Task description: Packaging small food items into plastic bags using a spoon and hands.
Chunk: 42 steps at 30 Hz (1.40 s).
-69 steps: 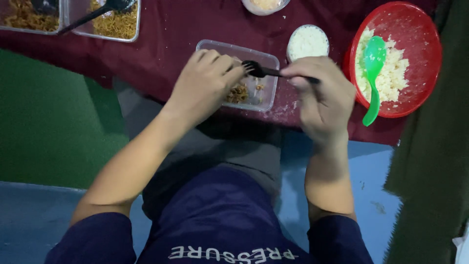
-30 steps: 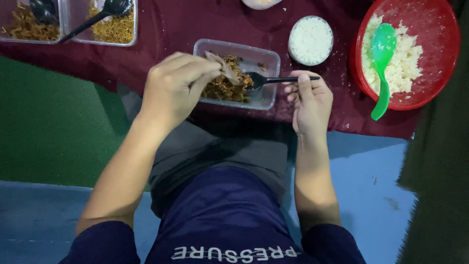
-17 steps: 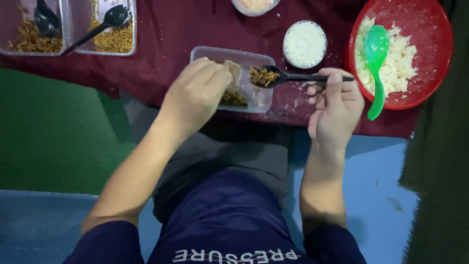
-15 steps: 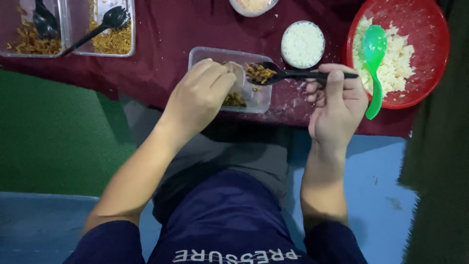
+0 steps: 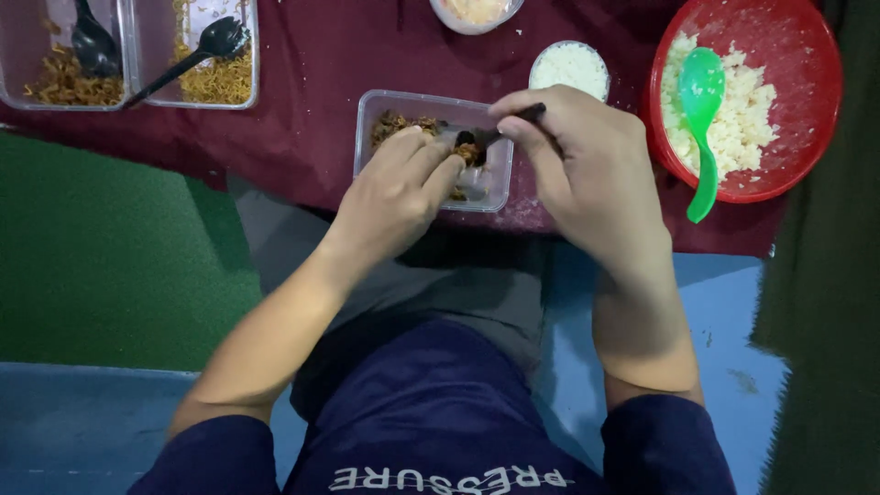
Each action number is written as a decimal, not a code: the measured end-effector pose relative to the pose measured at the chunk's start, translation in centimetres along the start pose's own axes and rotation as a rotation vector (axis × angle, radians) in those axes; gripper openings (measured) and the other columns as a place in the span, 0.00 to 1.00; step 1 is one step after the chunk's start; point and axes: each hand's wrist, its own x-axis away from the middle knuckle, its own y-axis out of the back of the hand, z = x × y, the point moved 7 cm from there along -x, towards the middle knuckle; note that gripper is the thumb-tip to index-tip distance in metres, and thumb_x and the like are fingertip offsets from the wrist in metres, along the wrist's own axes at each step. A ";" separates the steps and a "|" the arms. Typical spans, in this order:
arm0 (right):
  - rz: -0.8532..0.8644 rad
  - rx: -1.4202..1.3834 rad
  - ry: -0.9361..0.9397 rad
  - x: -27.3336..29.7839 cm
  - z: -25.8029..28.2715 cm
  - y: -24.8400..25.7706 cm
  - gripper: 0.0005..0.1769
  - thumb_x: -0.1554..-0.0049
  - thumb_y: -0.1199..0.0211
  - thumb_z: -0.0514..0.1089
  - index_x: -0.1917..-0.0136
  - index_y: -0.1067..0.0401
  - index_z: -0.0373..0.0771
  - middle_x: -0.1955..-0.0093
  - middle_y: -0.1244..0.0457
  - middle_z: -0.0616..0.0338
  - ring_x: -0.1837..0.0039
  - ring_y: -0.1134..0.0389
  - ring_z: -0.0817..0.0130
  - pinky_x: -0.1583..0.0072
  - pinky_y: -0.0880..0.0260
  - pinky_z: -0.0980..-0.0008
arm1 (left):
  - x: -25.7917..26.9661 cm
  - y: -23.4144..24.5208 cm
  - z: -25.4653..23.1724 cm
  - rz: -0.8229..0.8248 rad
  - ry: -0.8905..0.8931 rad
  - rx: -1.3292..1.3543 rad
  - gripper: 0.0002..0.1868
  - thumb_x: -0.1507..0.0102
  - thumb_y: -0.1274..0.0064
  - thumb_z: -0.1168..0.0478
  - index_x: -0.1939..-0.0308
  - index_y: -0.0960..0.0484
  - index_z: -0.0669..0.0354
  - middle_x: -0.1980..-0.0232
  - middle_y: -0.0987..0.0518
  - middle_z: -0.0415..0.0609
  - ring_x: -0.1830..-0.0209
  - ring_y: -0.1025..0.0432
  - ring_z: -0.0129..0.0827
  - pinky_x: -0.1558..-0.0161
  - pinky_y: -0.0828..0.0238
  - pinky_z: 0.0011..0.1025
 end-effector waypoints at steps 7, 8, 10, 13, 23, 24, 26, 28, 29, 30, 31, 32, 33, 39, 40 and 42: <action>-0.082 0.041 0.112 0.5 2.3 0.4 0.12 0.27 0.47 0.36 0.46 0.26 0.27 0.50 0.31 0.49 0.49 0.33 0.55 0.46 0.34 0.62 | 0.7 0.0 1.0 -0.009 0.056 0.037 0.09 0.32 0.44 0.78 0.64 0.26 0.69 0.63 0.30 0.55 0.65 0.34 0.47 0.56 0.29 0.42; -0.082 0.040 0.109 0.6 2.3 0.3 0.12 0.27 0.47 0.36 0.46 0.26 0.27 0.50 0.31 0.49 0.49 0.33 0.55 0.46 0.34 0.62 | 0.8 -0.1 1.1 -0.008 0.056 0.039 0.09 0.32 0.44 0.78 0.64 0.26 0.69 0.63 0.30 0.55 0.65 0.34 0.47 0.56 0.29 0.42; -0.169 0.008 0.116 1.0 2.2 0.8 0.13 0.27 0.48 0.36 0.47 0.26 0.25 0.50 0.31 0.45 0.49 0.32 0.52 0.46 0.34 0.61 | 0.9 -0.6 1.3 0.024 0.063 0.060 0.02 0.30 0.49 0.74 0.59 0.23 0.70 0.59 0.26 0.57 0.62 0.33 0.50 0.50 0.29 0.45; -0.231 -0.005 0.077 1.7 0.9 0.6 0.15 0.27 0.48 0.37 0.49 0.24 0.25 0.52 0.33 0.45 0.53 0.33 0.56 0.52 0.35 0.66 | 0.7 -0.5 1.3 -0.050 0.045 0.054 0.06 0.29 0.41 0.71 0.58 0.21 0.73 0.61 0.27 0.56 0.64 0.32 0.48 0.56 0.29 0.43; -0.283 -0.061 0.035 3.2 -1.0 0.0 0.13 0.29 0.48 0.36 0.51 0.26 0.25 0.53 0.32 0.44 0.52 0.33 0.51 0.46 0.36 0.60 | 1.0 -2.3 2.0 0.023 -0.008 -0.028 0.05 0.27 0.52 0.72 0.57 0.22 0.66 0.61 0.29 0.49 0.60 0.31 0.42 0.47 0.29 0.40; -0.357 -0.080 0.075 3.7 -1.3 0.3 0.16 0.29 0.46 0.40 0.52 0.24 0.27 0.57 0.33 0.48 0.57 0.34 0.55 0.49 0.33 0.61 | 2.0 -3.3 2.3 -0.051 -0.042 -0.091 0.06 0.27 0.53 0.69 0.56 0.21 0.64 0.61 0.28 0.50 0.57 0.28 0.43 0.44 0.27 0.39; -0.440 -0.098 0.115 4.2 -1.5 0.1 0.18 0.29 0.44 0.44 0.53 0.22 0.29 0.61 0.34 0.52 0.62 0.36 0.59 0.52 0.30 0.62 | 2.6 -3.9 2.3 -0.124 -0.083 -0.155 0.08 0.26 0.55 0.66 0.56 0.20 0.62 0.61 0.27 0.51 0.54 0.25 0.44 0.42 0.26 0.39; -0.407 -0.031 0.159 3.9 -1.2 -1.0 0.16 0.31 0.42 0.44 0.53 0.22 0.31 0.58 0.31 0.50 0.59 0.31 0.48 0.52 0.28 0.55 | 1.7 -3.0 1.8 -0.114 -0.099 -0.121 0.08 0.26 0.54 0.66 0.57 0.20 0.63 0.61 0.27 0.52 0.55 0.25 0.46 0.43 0.25 0.40; -0.419 -0.028 0.160 4.4 -1.2 -1.0 0.16 0.31 0.42 0.44 0.53 0.22 0.31 0.58 0.31 0.50 0.59 0.31 0.48 0.52 0.28 0.55 | 2.2 -3.2 1.6 -0.114 -0.112 -0.123 0.08 0.26 0.54 0.66 0.57 0.20 0.63 0.61 0.27 0.52 0.55 0.25 0.46 0.43 0.25 0.40; -0.450 -0.061 0.142 4.7 -1.5 -0.9 0.15 0.31 0.43 0.43 0.53 0.21 0.32 0.58 0.31 0.49 0.59 0.31 0.49 0.52 0.28 0.56 | 2.5 -3.5 1.8 -0.103 -0.107 -0.118 0.06 0.27 0.53 0.67 0.55 0.20 0.63 0.59 0.26 0.54 0.54 0.24 0.47 0.43 0.25 0.41; -0.480 -0.095 0.125 4.9 -1.8 -0.8 0.15 0.31 0.44 0.42 0.53 0.21 0.32 0.57 0.31 0.49 0.59 0.31 0.50 0.52 0.29 0.57 | 2.8 -3.7 2.1 -0.093 -0.101 -0.113 0.06 0.28 0.52 0.67 0.53 0.19 0.62 0.57 0.24 0.55 0.53 0.24 0.48 0.43 0.25 0.41; -0.490 -0.095 0.133 5.0 -1.8 -0.8 0.15 0.31 0.44 0.42 0.53 0.21 0.32 0.57 0.31 0.49 0.59 0.31 0.50 0.52 0.29 0.57 | 2.5 -3.3 1.9 -0.095 -0.110 -0.120 0.06 0.28 0.52 0.67 0.53 0.19 0.62 0.57 0.24 0.55 0.53 0.24 0.48 0.43 0.25 0.41; -0.472 -0.097 0.117 5.0 -1.9 -0.9 0.15 0.31 0.43 0.42 0.53 0.21 0.32 0.57 0.30 0.49 0.58 0.30 0.48 0.52 0.28 0.56 | 2.2 -2.9 1.9 -0.086 -0.097 -0.106 0.06 0.28 0.52 0.67 0.52 0.19 0.61 0.56 0.23 0.54 0.53 0.24 0.47 0.45 0.25 0.41; -0.436 -0.121 0.071 5.2 -2.0 -1.2 0.07 0.35 0.38 0.37 0.52 0.21 0.32 0.55 0.29 0.49 0.56 0.28 0.48 0.51 0.27 0.55 | 2.2 -3.1 2.0 -0.082 -0.042 -0.035 0.08 0.28 0.53 0.65 0.50 0.19 0.60 0.55 0.22 0.53 0.53 0.22 0.45 0.48 0.23 0.37; -0.373 -0.121 0.058 4.9 -1.7 -1.5 0.04 0.38 0.35 0.35 0.51 0.21 0.32 0.55 0.29 0.48 0.55 0.28 0.45 0.51 0.26 0.53 | 2.0 -2.9 1.7 -0.069 -0.049 -0.016 0.08 0.27 0.53 0.65 0.51 0.19 0.60 0.55 0.21 0.53 0.54 0.22 0.45 0.49 0.22 0.37; -0.413 -0.131 0.080 5.3 -1.5 -1.4 0.06 0.37 0.36 0.36 0.52 0.21 0.31 0.55 0.29 0.48 0.56 0.28 0.46 0.51 0.26 0.54 | 2.1 -3.0 2.0 -0.066 -0.072 -0.018 0.08 0.27 0.54 0.65 0.51 0.19 0.60 0.55 0.22 0.54 0.54 0.22 0.46 0.48 0.23 0.37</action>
